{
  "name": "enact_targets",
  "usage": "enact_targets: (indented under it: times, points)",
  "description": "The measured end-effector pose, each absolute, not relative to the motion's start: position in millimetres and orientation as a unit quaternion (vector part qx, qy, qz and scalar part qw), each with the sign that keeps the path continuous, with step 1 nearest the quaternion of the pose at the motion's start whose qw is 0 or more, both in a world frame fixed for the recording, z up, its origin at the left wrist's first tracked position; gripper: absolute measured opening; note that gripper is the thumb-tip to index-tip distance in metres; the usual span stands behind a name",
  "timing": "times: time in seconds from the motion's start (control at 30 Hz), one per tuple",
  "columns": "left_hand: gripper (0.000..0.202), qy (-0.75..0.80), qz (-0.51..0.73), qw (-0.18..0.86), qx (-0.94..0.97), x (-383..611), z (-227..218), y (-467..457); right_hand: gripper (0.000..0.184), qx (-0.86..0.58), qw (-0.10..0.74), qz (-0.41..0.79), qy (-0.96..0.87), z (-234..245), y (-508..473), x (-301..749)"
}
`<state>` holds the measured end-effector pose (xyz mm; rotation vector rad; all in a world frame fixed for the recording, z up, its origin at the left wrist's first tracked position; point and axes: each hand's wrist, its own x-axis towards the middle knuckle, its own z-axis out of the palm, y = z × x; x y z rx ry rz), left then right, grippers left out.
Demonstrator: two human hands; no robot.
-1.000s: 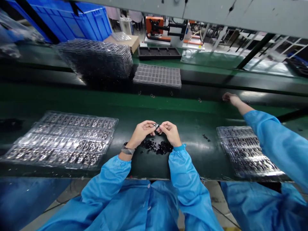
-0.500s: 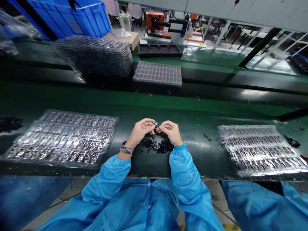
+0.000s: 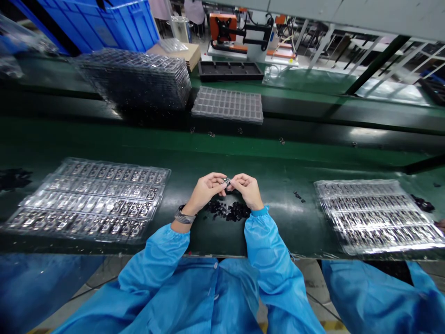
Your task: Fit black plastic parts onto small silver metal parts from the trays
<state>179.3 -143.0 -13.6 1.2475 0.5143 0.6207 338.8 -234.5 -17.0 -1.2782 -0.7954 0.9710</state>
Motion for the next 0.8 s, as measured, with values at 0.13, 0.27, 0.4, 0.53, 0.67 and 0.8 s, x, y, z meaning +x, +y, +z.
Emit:
enact_targets:
  times: [0.13, 0.27, 0.4, 0.53, 0.67, 0.8]
  points:
    - [0.041, 0.246, 0.292, 0.735, 0.56, 180.1, -16.6, -143.0, 0.038, -0.563, 0.614, 0.427, -0.351, -15.6, -234.0, 337.5]
    - [0.041, 0.25, 0.291, 0.738, 0.555, 179.7, -18.2, -141.8, 0.042, -0.567, 0.604, 0.426, -0.363, -19.4, -232.6, 337.7]
    - [0.041, 0.249, 0.29, 0.738, 0.556, 179.5, -18.8, -141.3, 0.042, -0.568, 0.597, 0.426, -0.374, -22.7, -231.9, 338.1]
    - [0.041, 0.252, 0.282, 0.731, 0.568, 179.5, -18.7, -140.8, 0.041, -0.568, 0.602, 0.42, -0.371, -21.1, -232.2, 337.8]
    - [0.04, 0.253, 0.274, 0.728, 0.575, 179.2, -18.6, -140.5, 0.04, -0.57, 0.602, 0.418, -0.371, -19.6, -231.8, 337.8]
    - [0.04, 0.255, 0.271, 0.732, 0.571, 179.1, -18.4, -140.4, 0.041, -0.583, 0.591, 0.413, -0.374, -21.7, -231.6, 338.7]
